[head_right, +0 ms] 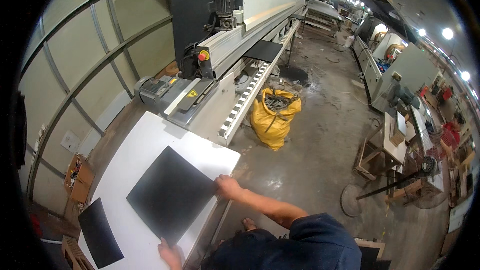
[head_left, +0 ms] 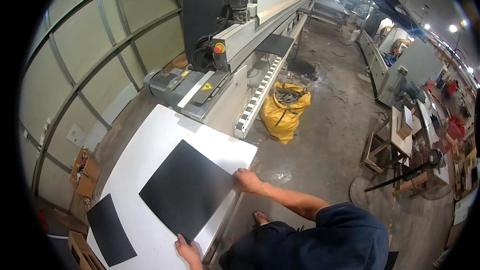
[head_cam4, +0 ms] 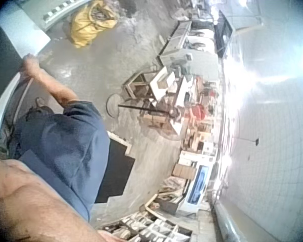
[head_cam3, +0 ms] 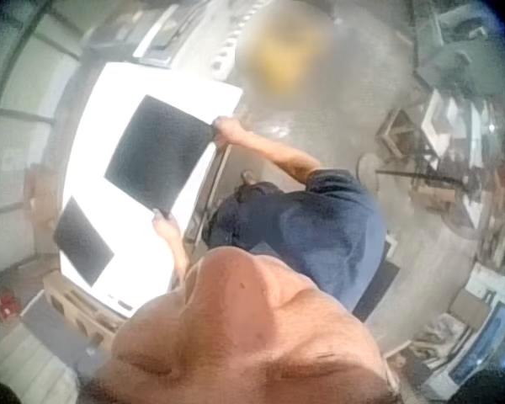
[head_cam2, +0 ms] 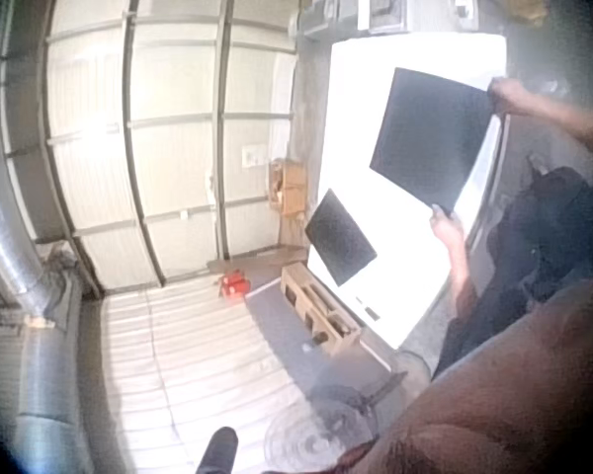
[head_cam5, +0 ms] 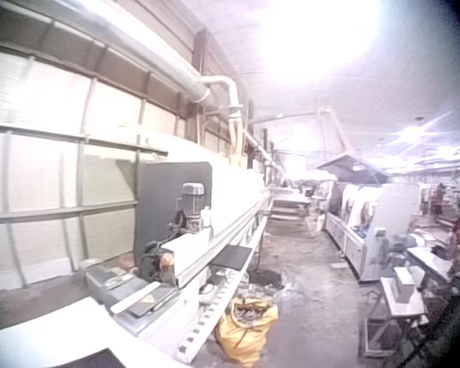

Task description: The person picks up several black panels one at a time from a worktable and stacks them together by hand on the floor before picking up the entire stack.

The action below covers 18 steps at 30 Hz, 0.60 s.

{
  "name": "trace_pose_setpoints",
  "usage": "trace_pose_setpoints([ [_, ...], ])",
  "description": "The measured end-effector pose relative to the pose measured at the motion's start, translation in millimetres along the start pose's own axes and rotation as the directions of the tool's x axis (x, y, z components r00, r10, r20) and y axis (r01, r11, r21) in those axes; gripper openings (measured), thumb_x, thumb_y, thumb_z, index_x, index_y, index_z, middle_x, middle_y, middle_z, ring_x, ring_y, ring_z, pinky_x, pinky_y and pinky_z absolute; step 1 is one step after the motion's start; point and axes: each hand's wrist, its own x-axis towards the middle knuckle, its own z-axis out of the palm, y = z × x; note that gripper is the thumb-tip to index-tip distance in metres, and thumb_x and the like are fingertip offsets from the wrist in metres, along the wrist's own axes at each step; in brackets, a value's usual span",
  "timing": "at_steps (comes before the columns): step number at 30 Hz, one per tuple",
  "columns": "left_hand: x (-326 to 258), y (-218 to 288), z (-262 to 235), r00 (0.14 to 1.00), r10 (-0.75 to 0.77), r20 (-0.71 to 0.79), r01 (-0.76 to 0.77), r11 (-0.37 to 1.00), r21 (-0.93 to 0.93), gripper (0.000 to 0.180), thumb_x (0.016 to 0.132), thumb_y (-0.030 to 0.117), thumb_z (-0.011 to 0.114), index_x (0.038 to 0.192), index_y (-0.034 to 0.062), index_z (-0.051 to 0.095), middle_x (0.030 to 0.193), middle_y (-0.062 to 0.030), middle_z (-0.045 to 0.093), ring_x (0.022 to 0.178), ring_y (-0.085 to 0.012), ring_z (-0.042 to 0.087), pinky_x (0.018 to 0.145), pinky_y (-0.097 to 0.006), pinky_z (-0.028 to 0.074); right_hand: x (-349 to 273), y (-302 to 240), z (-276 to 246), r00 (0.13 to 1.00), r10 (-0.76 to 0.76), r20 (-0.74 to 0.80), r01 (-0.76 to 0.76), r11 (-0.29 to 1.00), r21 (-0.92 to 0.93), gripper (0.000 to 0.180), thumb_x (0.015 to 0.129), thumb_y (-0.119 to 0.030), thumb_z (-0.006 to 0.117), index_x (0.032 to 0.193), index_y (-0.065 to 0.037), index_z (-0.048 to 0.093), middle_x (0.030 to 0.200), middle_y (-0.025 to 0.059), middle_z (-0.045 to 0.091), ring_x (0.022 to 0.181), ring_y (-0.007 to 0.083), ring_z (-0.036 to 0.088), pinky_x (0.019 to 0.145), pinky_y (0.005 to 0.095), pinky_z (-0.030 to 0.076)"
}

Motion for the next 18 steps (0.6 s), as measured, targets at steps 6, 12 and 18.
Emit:
trace_pose_setpoints([
  [6,-13.9,8.6,-3.0,1.000,-0.012,-0.015,0.011,1.000,-0.019,0.060,0.078,-0.004,0.067,0.134,-0.0052,0.047,0.100,-0.0200,0.055,0.095,-0.0367,0.054,0.084,-0.041,0.045,-1.1,1.3,-3.6,0.998,-0.060,-0.017,0.061,0.995,0.078,0.042,0.067,-0.019,0.078,0.102,-0.006,0.057,0.097,0.0163,0.055,0.093,0.0372,0.057,0.078,0.0454,0.050],
  [12,-14.3,18.3,-12.9,1.000,-0.012,0.009,0.012,1.000,-0.009,0.064,0.072,-0.006,0.067,0.133,-0.0063,0.048,0.102,-0.0213,0.054,0.097,-0.0388,0.053,0.086,-0.044,0.044,-1.5,3.0,-5.5,0.999,-0.048,-0.004,0.048,0.994,0.095,0.043,0.068,-0.018,0.078,0.104,-0.006,0.057,0.099,0.0161,0.055,0.095,0.0368,0.056,0.080,0.0450,0.050],
  [18,-14.6,19.2,-11.4,1.000,-0.016,-0.008,0.015,1.000,-0.021,0.063,0.073,-0.001,0.066,0.133,-0.0057,0.048,0.100,-0.0246,0.056,0.095,-0.0415,0.055,0.086,-0.047,0.044,-0.1,3.8,-2.3,1.000,-0.012,0.009,0.011,0.997,0.082,0.042,0.069,-0.017,0.075,0.105,-0.007,0.057,0.100,0.0155,0.055,0.096,0.0362,0.056,0.081,0.0448,0.050],
])
